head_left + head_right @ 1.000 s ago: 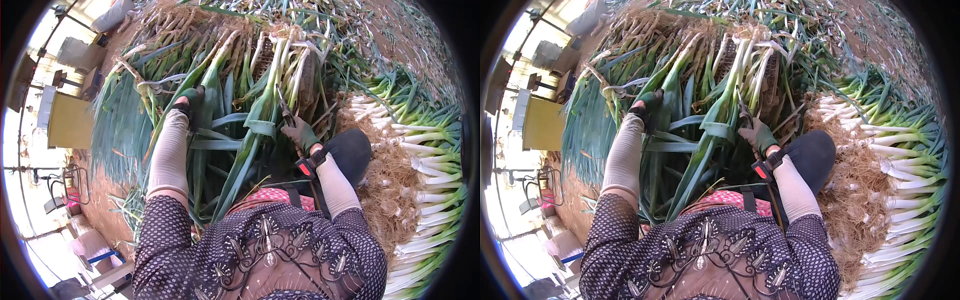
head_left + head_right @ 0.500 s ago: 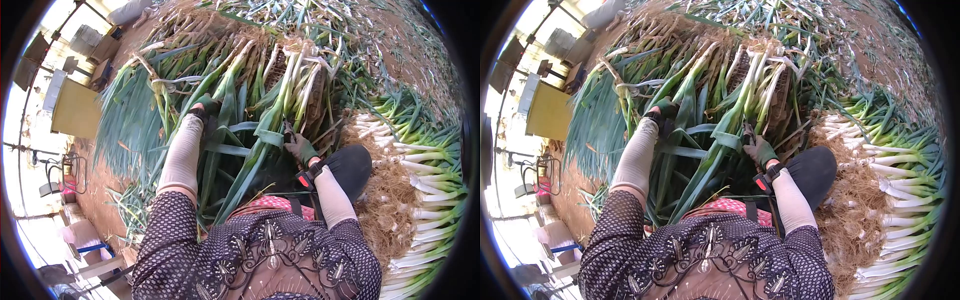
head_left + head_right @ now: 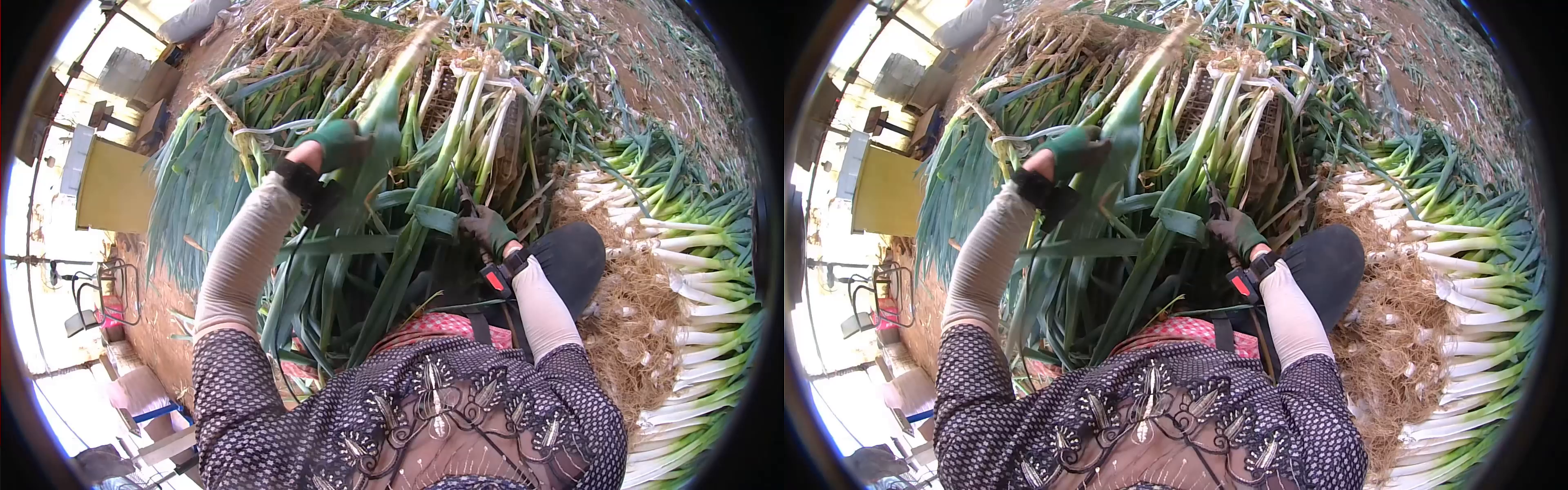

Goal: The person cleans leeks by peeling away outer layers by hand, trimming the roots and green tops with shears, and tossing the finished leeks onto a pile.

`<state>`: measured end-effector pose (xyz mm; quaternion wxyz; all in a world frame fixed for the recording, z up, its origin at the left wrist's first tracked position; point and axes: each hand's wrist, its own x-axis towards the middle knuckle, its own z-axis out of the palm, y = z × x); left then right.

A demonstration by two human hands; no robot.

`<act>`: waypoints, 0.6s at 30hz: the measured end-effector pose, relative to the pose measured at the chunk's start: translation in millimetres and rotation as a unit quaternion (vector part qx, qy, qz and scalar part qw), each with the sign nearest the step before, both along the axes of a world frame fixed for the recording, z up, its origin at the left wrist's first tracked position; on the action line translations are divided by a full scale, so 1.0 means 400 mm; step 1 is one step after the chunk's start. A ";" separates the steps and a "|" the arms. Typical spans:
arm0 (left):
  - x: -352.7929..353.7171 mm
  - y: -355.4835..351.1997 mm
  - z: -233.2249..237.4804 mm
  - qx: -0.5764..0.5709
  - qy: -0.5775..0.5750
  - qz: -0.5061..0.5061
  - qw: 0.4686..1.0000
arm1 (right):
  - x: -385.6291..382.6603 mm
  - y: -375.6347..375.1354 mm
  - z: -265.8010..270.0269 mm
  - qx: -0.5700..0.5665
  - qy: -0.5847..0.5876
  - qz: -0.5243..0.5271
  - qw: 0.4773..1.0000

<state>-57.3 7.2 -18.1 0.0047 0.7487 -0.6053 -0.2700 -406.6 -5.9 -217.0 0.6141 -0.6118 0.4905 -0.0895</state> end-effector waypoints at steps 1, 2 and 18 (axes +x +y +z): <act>-0.020 -0.002 -0.038 -0.004 0.023 -0.012 1.000 | 0.001 0.002 0.007 0.035 -0.027 -0.015 0.999; -0.030 -0.010 -0.066 0.023 0.038 -0.013 0.999 | 0.001 0.001 0.016 0.068 -0.055 -0.031 0.996; -0.173 -0.037 -0.178 0.071 0.158 0.018 0.985 | -0.034 0.164 0.251 -0.001 -0.108 -0.124 0.986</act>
